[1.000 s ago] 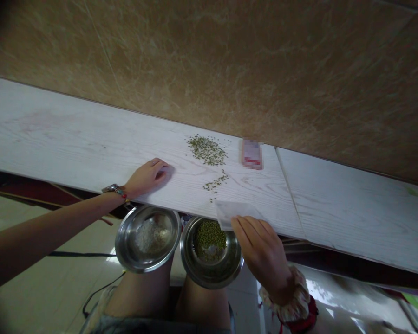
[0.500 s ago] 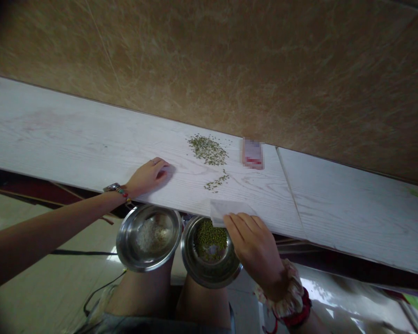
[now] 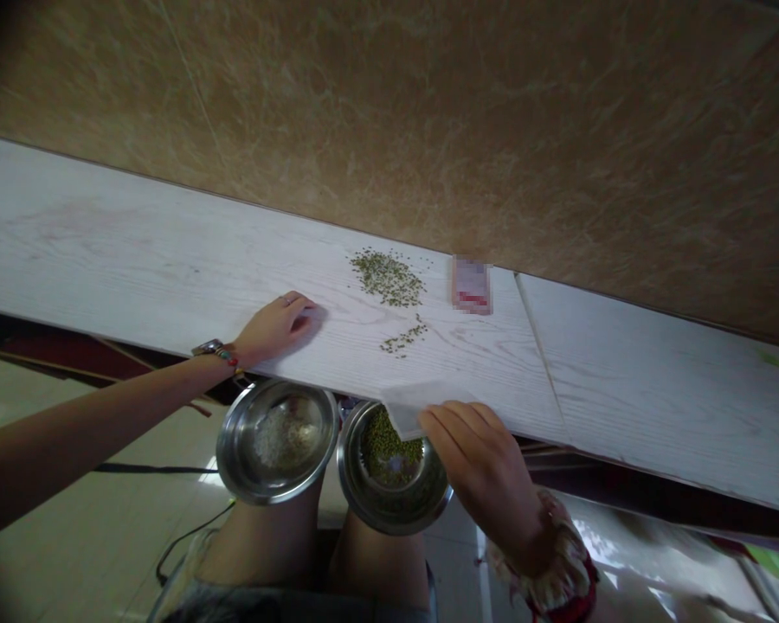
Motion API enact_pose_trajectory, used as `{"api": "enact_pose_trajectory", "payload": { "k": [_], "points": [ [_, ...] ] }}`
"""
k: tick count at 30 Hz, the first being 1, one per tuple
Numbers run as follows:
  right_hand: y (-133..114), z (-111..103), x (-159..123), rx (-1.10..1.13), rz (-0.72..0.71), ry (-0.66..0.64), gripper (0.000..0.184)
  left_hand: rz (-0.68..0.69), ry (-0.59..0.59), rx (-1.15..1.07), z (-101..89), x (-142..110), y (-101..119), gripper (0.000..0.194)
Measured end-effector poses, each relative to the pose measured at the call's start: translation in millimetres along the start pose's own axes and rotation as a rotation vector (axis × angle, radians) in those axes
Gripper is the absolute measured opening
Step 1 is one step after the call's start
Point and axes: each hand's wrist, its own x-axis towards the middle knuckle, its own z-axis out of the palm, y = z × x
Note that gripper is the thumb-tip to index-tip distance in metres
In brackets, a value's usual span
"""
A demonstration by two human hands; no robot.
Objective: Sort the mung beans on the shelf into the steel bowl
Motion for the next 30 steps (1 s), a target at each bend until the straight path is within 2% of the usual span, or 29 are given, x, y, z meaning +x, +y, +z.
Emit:
{"api": "enact_pose_trajectory", "payload": {
  "k": [5,9,12,16,20,24,30],
  "points": [
    [-1,-15,-11,0.054,0.006,0.042,0.026,0.005,0.009,-0.002,0.9,0,-1,0.022],
    [7,-10,-16,-0.137,0.087,0.059,0.028,0.007,0.004,-0.003,0.4,0,0,0.021],
    [5,-4,-15,-0.251,0.112,0.023,0.028,0.006,0.002,-0.006,-0.5,0,0,0.021],
    [-10,-5,-11,-0.187,0.065,-0.014,0.027,0.000,-0.010,-0.006,-1.2,0,1,0.023],
    [-16,-11,-5,-0.113,0.038,0.017,0.023,0.000,-0.010,-0.001,-0.6,1,1,0.024],
    [6,0,0,-0.212,0.109,0.050,0.025,0.005,-0.018,0.008,0.5,1,0,0.025],
    [63,40,8,-0.332,0.244,0.137,0.025,0.012,0.004,0.022,1.5,0,-1,0.023]
  ]
}}
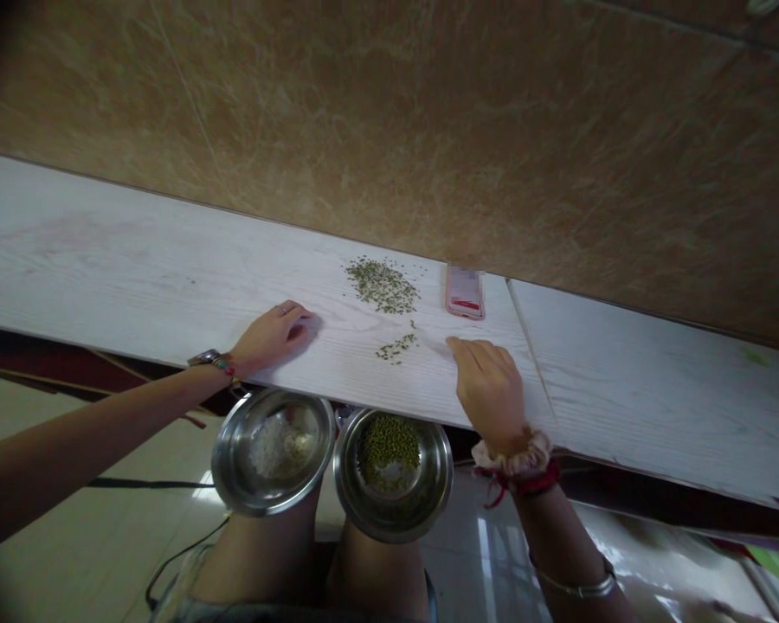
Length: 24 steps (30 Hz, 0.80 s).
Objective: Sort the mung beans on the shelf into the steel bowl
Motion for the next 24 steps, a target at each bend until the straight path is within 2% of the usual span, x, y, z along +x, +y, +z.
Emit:
{"api": "enact_pose_trajectory", "payload": {
  "k": [4,7,13,18,21,24],
  "points": [
    [10,28,11,0.014,0.003,0.012,0.026,-0.004,-0.014,0.010,-0.7,0,1,0.022],
    [11,39,15,0.004,-0.026,-0.015,0.027,-0.009,-0.028,0.001,-1.5,1,1,0.023],
    [8,33,5,0.042,-0.096,-0.013,0.029,-0.002,-0.015,-0.010,-0.5,1,-1,0.022],
    [12,19,-8,0.066,-0.056,0.010,0.032,0.015,0.015,-0.004,1.3,1,-2,0.021],
    [18,24,-2,0.070,-0.020,0.029,0.030,0.014,0.010,0.010,0.5,1,-1,0.021],
    [22,39,12,0.083,0.003,0.025,0.028,0.001,-0.007,0.011,-1.1,1,1,0.022]
  ]
}}
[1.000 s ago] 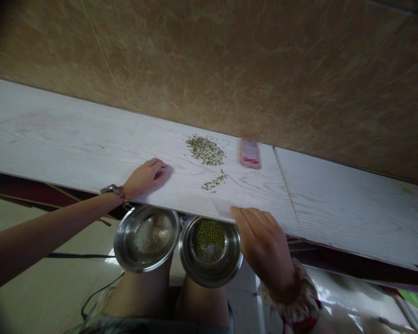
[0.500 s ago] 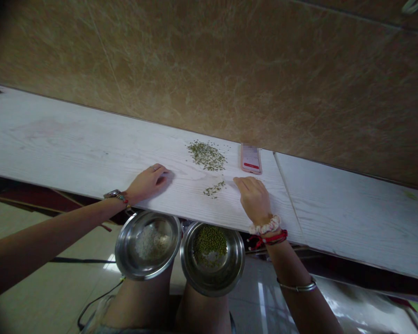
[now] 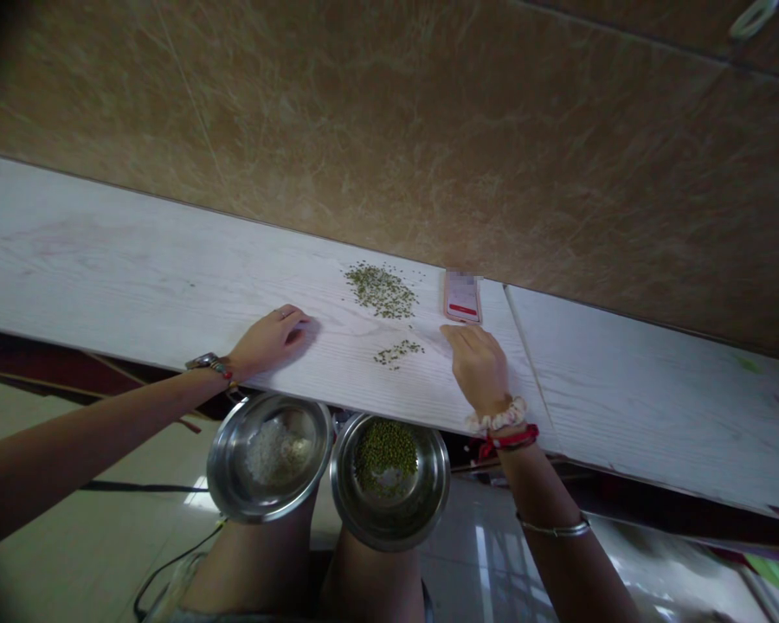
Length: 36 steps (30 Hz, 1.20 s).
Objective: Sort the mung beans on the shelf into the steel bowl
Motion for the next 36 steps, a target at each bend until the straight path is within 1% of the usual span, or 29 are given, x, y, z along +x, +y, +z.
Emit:
{"api": "enact_pose_trajectory", "payload": {
  "k": [3,6,12,15,19,25,33,36],
  "points": [
    [2,13,11,0.006,-0.002,-0.034,0.028,-0.016,-0.011,-0.012,-1.1,0,0,0.022],
    [2,14,10,0.023,-0.014,-0.075,0.028,-0.017,-0.008,-0.020,-0.7,0,0,0.022],
    [-3,-8,-11,0.054,-0.063,-0.057,0.027,-0.004,-0.005,-0.014,1.4,0,-2,0.023],
    [-7,-20,-20,0.063,-0.096,-0.031,0.028,-0.015,-0.008,-0.023,1.5,0,-1,0.025],
    [-16,-32,-30,0.070,-0.125,-0.029,0.029,-0.012,-0.003,-0.040,1.3,0,-1,0.026],
    [-27,-49,-44,0.078,-0.142,-0.031,0.031,-0.013,-0.001,-0.041,1.6,-1,-2,0.026],
    [-47,-68,-64,0.135,-0.148,-0.023,0.043,-0.001,0.008,-0.039,2.9,0,-3,0.025],
    [-58,-74,-68,0.155,-0.158,-0.010,0.040,0.007,0.014,-0.032,2.6,0,-3,0.025]
  ]
}}
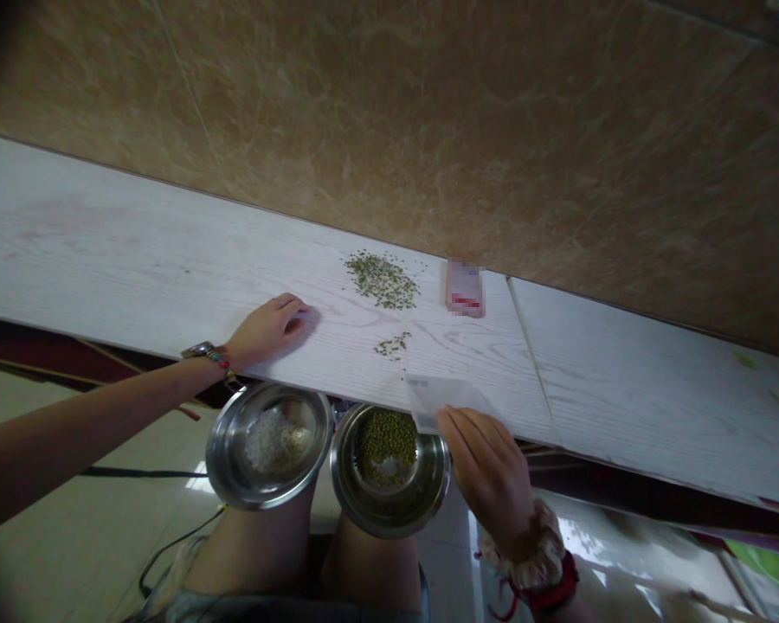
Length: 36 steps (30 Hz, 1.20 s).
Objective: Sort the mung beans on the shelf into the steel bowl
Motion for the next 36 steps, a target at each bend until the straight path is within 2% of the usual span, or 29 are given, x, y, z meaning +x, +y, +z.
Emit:
{"api": "enact_pose_trajectory", "payload": {
  "k": [4,7,14,19,28,36],
  "points": [
    [-11,-2,-2,-0.001,-0.017,0.004,0.034,-0.006,-0.004,-0.006,-1.0,0,1,0.027],
    [-11,-5,-4,0.008,-0.016,0.025,0.034,-0.018,-0.010,-0.013,-1.4,0,2,0.027],
    [2,-15,-11,-0.042,0.092,0.060,0.050,-0.026,-0.024,-0.007,-2.0,1,2,0.027],
    [4,-20,-14,-0.040,0.084,0.019,0.051,-0.019,-0.033,-0.010,-2.7,1,3,0.029],
    [0,-37,-17,0.011,0.015,-0.072,0.043,-0.025,-0.029,-0.012,-3.3,1,4,0.029],
    [5,-27,-16,-0.055,0.034,-0.048,0.053,-0.010,-0.008,-0.008,-2.1,0,2,0.026]
  ]
}}
